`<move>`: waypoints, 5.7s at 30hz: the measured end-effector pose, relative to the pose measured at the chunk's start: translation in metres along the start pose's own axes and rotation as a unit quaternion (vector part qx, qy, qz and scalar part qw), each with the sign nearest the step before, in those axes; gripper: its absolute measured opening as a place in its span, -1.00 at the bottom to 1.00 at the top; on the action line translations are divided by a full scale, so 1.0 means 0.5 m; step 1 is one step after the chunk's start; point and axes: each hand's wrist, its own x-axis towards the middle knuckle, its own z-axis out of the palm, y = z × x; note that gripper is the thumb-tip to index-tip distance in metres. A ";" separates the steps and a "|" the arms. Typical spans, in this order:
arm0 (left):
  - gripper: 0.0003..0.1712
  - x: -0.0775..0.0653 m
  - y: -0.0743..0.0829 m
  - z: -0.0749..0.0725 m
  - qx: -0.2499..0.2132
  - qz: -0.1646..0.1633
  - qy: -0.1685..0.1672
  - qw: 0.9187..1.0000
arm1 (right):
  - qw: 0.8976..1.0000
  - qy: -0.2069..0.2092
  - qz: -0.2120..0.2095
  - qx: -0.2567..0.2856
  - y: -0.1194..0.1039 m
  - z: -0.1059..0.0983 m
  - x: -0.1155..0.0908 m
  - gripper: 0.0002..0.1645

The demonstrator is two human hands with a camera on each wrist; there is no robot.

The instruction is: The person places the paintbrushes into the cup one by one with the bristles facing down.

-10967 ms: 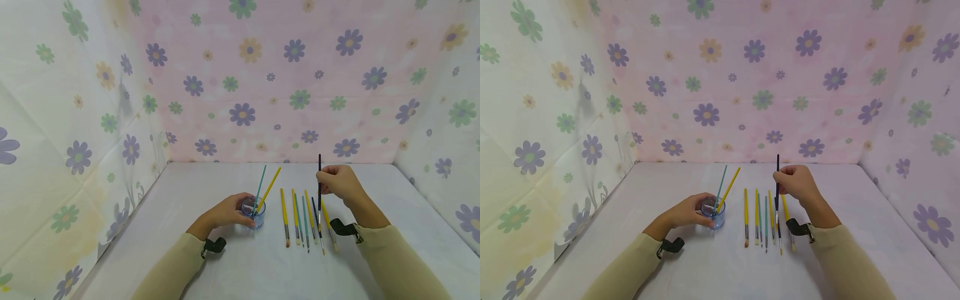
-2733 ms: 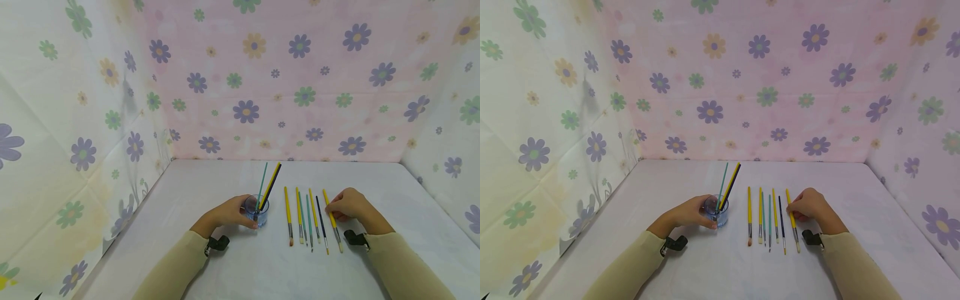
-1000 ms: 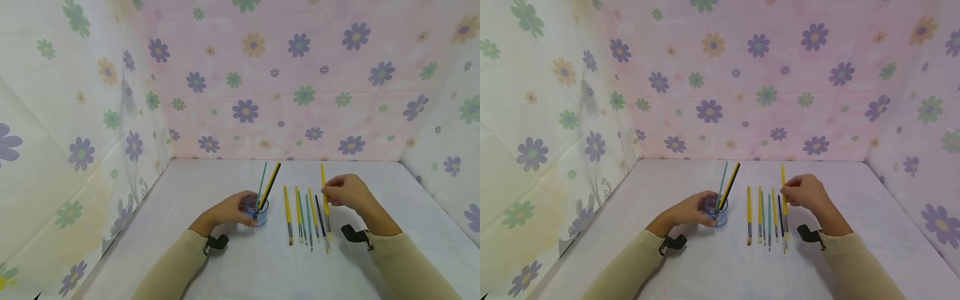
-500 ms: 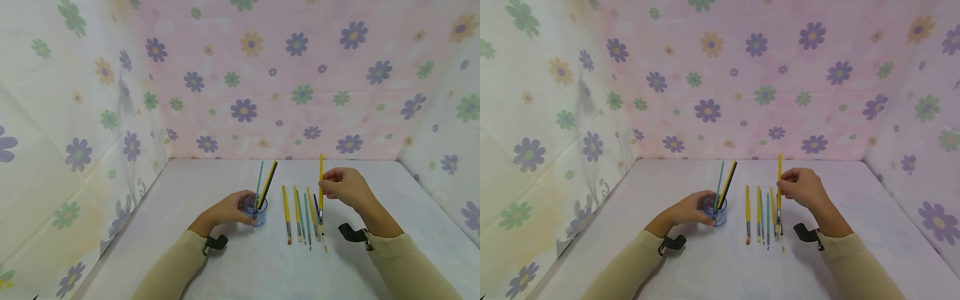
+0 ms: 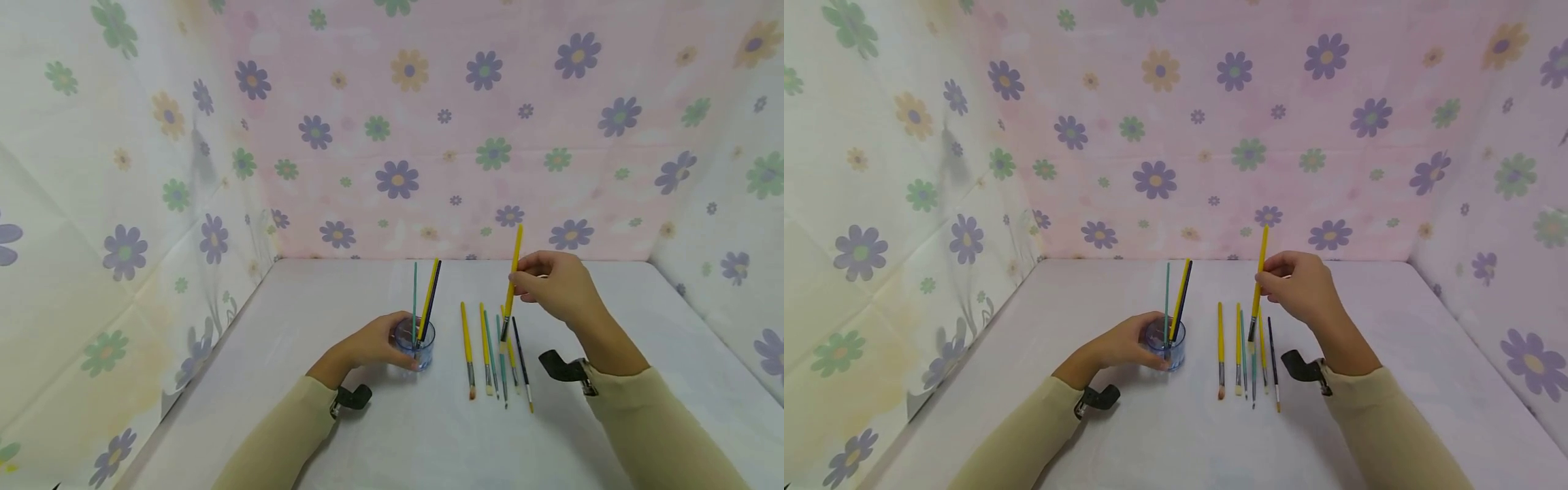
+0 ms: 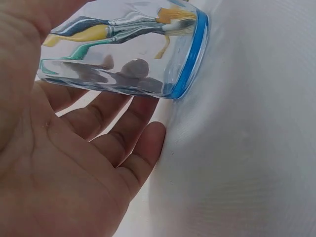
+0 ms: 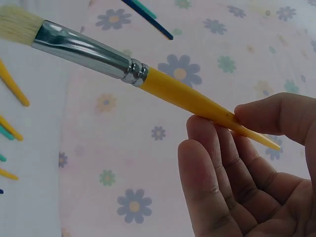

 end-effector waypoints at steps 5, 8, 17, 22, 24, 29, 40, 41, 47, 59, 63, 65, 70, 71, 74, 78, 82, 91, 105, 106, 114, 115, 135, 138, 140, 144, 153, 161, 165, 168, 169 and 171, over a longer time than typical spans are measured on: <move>-0.07 -0.001 0.007 0.001 0.010 -0.009 0.003 1.000 | 0.999 0.021 -0.015 0.022 -0.031 0.010 0.012 -0.55; -0.10 -0.002 0.010 0.003 0.017 -0.013 0.003 1.000 | 0.998 0.028 -0.024 0.041 -0.044 0.017 0.016 -0.54; -0.18 0.000 0.008 0.006 0.036 -0.014 0.009 0.999 | 0.988 0.046 -0.052 0.140 -0.056 0.054 0.020 -0.58; -0.19 0.000 0.007 0.008 0.047 -0.015 0.012 0.999 | 0.978 0.058 -0.077 0.187 -0.045 0.087 0.025 -0.59; -0.19 -0.002 0.008 0.009 0.051 -0.019 0.014 0.998 | 0.975 0.057 -0.088 0.198 -0.043 0.096 0.024 -0.62; -0.20 -0.002 0.010 0.009 0.049 -0.016 0.015 0.999 | 0.971 0.052 -0.108 0.205 -0.053 0.110 0.012 -0.69; -0.23 -0.005 0.008 0.008 0.033 -0.015 0.009 0.999 | 0.972 0.034 -0.162 0.164 -0.086 0.139 -0.024 -0.72; -0.23 -0.005 0.008 0.008 0.030 -0.015 0.008 0.999 | 0.972 0.033 -0.164 0.162 -0.086 0.142 -0.026 -0.72; -0.24 -0.005 0.006 0.008 0.021 -0.012 0.007 1.000 | 0.975 0.030 -0.171 0.141 -0.082 0.159 -0.026 -0.75; -0.22 -0.003 0.007 0.010 0.027 -0.012 0.007 1.000 | 0.985 0.030 -0.146 0.083 -0.024 0.197 0.011 -0.73; -0.20 -0.003 0.007 0.009 0.018 -0.011 0.003 1.000 | 0.985 0.030 -0.148 0.078 -0.018 0.206 0.014 -0.75; -0.19 -0.002 0.007 0.009 0.016 -0.011 0.003 1.000 | 0.986 0.031 -0.150 0.071 -0.016 0.211 0.015 -0.74; -0.23 -0.001 0.006 0.009 0.022 -0.008 0.002 1.000 | 0.987 0.028 -0.144 0.062 -0.010 0.220 0.016 -0.76; -0.23 -0.001 0.006 0.009 0.023 -0.007 0.002 1.000 | 0.988 0.027 -0.141 0.063 -0.009 0.222 0.016 -0.77; -0.23 -0.001 0.005 0.010 0.026 -0.007 0.002 1.000 | 0.989 0.025 -0.133 0.057 -0.006 0.227 0.017 -0.80; -0.23 0.000 0.005 0.010 0.027 -0.011 0.003 1.000 | 0.990 0.024 -0.126 0.051 -0.003 0.232 0.017 -0.80; -0.23 0.002 0.005 0.010 0.028 -0.014 0.003 1.000 | 0.991 0.018 -0.122 0.059 -0.001 0.236 0.017 -0.81; -0.17 0.000 0.005 0.010 0.021 -0.012 0.002 1.000 | 0.991 0.001 -0.115 0.075 0.009 0.245 0.022 -0.83; -0.11 -0.001 0.010 0.007 0.007 -0.011 -0.002 1.000 | 0.991 -0.017 -0.102 0.082 0.017 0.248 0.029 -0.84; -0.11 -0.001 0.010 0.007 0.007 -0.011 -0.002 1.000 | 0.991 -0.019 -0.101 0.082 0.017 0.248 0.029 -0.83; -0.10 -0.002 0.013 0.006 0.015 -0.015 -0.001 1.000 | 0.992 -0.038 -0.085 0.088 0.012 0.243 0.029 -0.75; -0.11 -0.002 0.013 0.006 0.014 -0.015 -0.001 1.000 | 0.992 -0.040 -0.082 0.087 0.012 0.243 0.030 -0.74; -0.19 -0.003 0.010 0.005 0.021 -0.022 -0.002 1.000 | 0.994 -0.044 -0.065 0.071 0.013 0.186 0.040 -0.77; -0.21 -0.003 0.009 0.006 0.029 -0.021 -0.001 0.999 | 0.995 -0.047 -0.045 0.078 0.018 0.167 0.044 -0.76; -0.23 -0.003 0.010 0.006 0.037 -0.020 0.000 0.999 | 0.995 -0.046 -0.033 0.078 0.021 0.152 0.047 -0.75; -0.25 -0.002 0.010 0.005 0.043 -0.010 -0.001 0.999 | 0.997 -0.036 -0.018 0.071 0.028 0.121 0.052 -0.72; -0.25 -0.005 0.007 0.004 0.033 -0.002 -0.004 0.999 | 0.997 -0.045 0.013 0.065 0.061 0.061 0.062 -0.65; -0.25 -0.006 0.008 0.004 0.031 -0.005 -0.002 1.000 | 0.994 -0.059 0.071 0.052 0.094 0.034 0.070 -0.54; -0.26 -0.005 0.008 0.005 0.023 -0.003 -0.005 1.000 | 0.991 -0.066 0.108 0.051 0.117 0.027 0.075 -0.47; -0.25 -0.004 0.009 0.005 0.020 -0.004 -0.007 1.000 | 0.987 -0.073 0.131 0.052 0.131 0.024 0.077 -0.42; -0.25 -0.004 0.009 0.005 0.020 -0.005 -0.006 1.000 | 0.986 -0.075 0.139 0.051 0.136 0.024 0.078 -0.42; -0.24 -0.003 0.009 0.005 0.023 -0.007 -0.006 1.000 | 0.984 -0.076 0.154 0.044 0.145 0.026 0.081 -0.43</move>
